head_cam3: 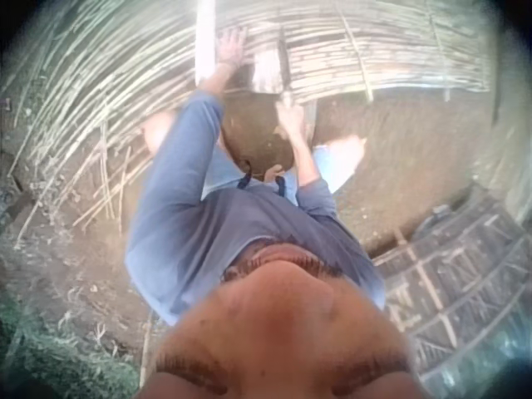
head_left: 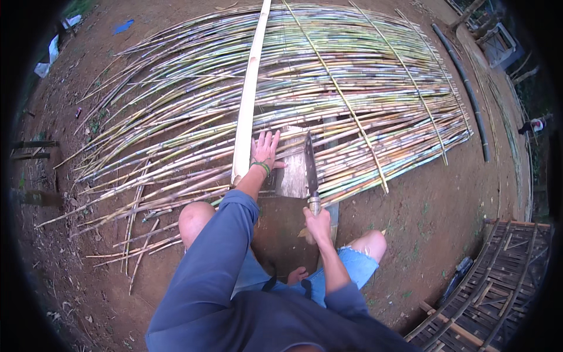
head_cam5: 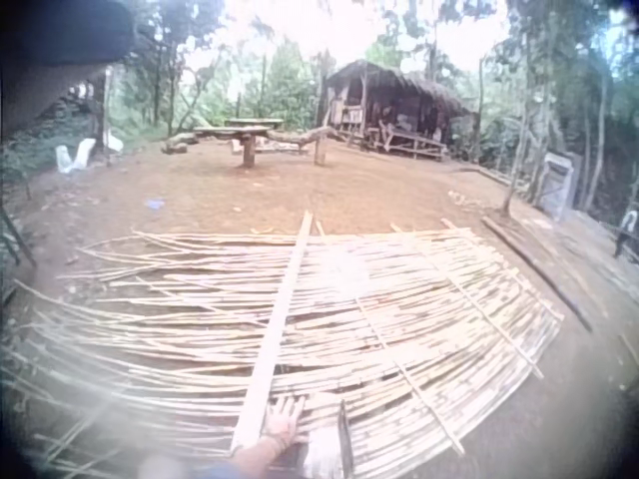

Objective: The person sits on the ground and uses a machete to split long bamboo poles into thin strips. They place the bamboo on a wooden block and repeatedly strike it with the machete to separate the material, then gather the resulting strips.

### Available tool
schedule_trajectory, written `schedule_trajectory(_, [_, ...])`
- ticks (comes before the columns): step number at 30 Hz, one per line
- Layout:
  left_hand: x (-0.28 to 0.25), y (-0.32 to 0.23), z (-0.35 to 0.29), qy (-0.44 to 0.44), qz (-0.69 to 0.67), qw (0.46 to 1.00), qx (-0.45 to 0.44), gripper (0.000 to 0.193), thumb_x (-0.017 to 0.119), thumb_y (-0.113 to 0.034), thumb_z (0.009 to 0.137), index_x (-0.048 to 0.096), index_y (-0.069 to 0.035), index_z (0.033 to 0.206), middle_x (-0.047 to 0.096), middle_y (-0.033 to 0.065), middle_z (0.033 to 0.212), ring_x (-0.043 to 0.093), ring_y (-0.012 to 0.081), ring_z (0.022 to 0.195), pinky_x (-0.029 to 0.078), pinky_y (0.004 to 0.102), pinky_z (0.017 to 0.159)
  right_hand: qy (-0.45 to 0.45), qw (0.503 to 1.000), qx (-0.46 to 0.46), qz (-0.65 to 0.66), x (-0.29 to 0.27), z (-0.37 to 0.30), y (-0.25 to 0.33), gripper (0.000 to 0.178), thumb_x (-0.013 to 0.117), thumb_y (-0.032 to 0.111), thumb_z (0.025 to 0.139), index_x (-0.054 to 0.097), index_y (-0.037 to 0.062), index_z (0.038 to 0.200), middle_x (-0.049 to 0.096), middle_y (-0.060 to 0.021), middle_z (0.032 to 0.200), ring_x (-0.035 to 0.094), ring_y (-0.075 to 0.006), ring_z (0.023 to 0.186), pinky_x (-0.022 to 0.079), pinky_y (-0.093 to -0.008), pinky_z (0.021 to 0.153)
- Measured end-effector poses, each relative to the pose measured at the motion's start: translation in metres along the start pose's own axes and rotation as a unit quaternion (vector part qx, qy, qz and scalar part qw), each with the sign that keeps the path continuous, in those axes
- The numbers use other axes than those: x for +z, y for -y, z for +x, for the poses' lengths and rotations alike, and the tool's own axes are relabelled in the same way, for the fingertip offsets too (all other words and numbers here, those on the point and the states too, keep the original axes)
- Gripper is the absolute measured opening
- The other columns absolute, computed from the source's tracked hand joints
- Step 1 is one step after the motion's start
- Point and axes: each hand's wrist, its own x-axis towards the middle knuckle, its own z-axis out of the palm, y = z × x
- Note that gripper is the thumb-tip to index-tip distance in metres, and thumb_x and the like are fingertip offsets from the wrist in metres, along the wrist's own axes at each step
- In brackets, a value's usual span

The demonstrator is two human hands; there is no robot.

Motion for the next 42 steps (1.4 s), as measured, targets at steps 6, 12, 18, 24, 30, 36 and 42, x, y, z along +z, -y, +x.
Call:
schedule_trajectory(6, [0.013,0.018,0.003,-0.018,-0.015,0.999,-0.026,0.136,0.080,-0.071,0.056,0.010,-0.017,0.160,0.033,0.0120,0.156,0.025,0.0357,0.147,0.024,0.0605,0.115,0.110,0.988,0.064,0.086,-0.031,-0.006,0.054,0.027,0.071,0.024,0.087,0.065,-0.0012,0.077,0.064,-0.0071,0.060,0.062,-0.0160,0.052,0.049,-0.0333,0.052])
schedule_trajectory(12, [0.017,0.019,-0.010,-0.008,-0.015,1.000,-0.018,0.135,0.079,-0.072,0.057,0.011,-0.019,0.160,0.033,0.0132,0.155,0.026,0.0367,0.147,0.022,0.0630,0.115,-0.036,0.953,-0.160,0.255,-0.085,-0.043,0.147,0.018,0.071,0.017,0.089,0.064,0.0021,0.082,0.064,-0.0079,0.067,0.061,-0.0111,0.061,0.048,-0.0293,0.057])
schedule_trajectory(18, [0.020,0.006,0.006,-0.010,-0.039,0.999,-0.014,0.133,0.080,-0.070,0.061,0.008,-0.020,0.161,0.031,0.0139,0.157,0.024,0.0383,0.148,0.021,0.0624,0.116,0.039,0.997,0.056,-0.021,0.009,0.003,-0.014,0.026,0.069,0.019,0.084,0.068,-0.0063,0.092,0.068,-0.0141,0.067,0.067,-0.0219,0.061,0.053,-0.0366,0.060])
schedule_trajectory(24, [0.029,0.018,-0.011,0.010,0.037,0.999,-0.028,0.128,0.071,-0.077,0.066,0.005,-0.022,0.161,0.029,0.0120,0.159,0.025,0.0362,0.148,0.020,0.0603,0.117,0.111,0.992,0.032,0.057,-0.037,-0.004,0.062,0.030,0.071,0.028,0.089,0.067,-0.0002,0.077,0.064,-0.0088,0.060,0.064,-0.0159,0.055,0.050,-0.0328,0.055])
schedule_trajectory(30, [0.029,0.020,-0.015,-0.027,0.027,0.999,0.000,0.104,0.069,-0.064,0.079,0.008,-0.036,0.160,0.028,0.0142,0.158,0.027,0.0370,0.146,0.022,0.0626,0.114,-0.044,0.906,-0.233,0.349,-0.088,-0.043,0.157,0.019,0.069,0.016,0.093,0.065,-0.0023,0.094,0.067,-0.0055,0.072,0.062,-0.0108,0.063,0.050,-0.0286,0.059])
schedule_trajectory(36, [0.015,0.004,-0.013,0.021,0.020,0.999,0.017,0.097,0.065,-0.059,0.086,0.006,-0.037,0.160,0.027,0.0163,0.160,0.026,0.0385,0.147,0.020,0.0630,0.115,-0.015,0.996,0.002,-0.089,0.024,-0.020,-0.038,0.049,0.071,0.032,0.088,0.065,-0.0126,0.107,0.070,-0.0253,0.085,0.072,-0.0290,0.071,0.056,-0.0414,0.069])
schedule_trajectory(42, [0.025,0.009,-0.020,0.010,0.040,0.999,0.007,0.087,0.066,-0.049,0.089,0.017,-0.035,0.159,0.025,0.0157,0.161,0.025,0.0372,0.148,0.022,0.0611,0.115,0.115,0.992,0.047,0.016,-0.031,0.000,0.055,0.039,0.073,0.032,0.089,0.064,0.0016,0.065,0.062,-0.0083,0.054,0.065,-0.0179,0.053,0.051,-0.0350,0.056])
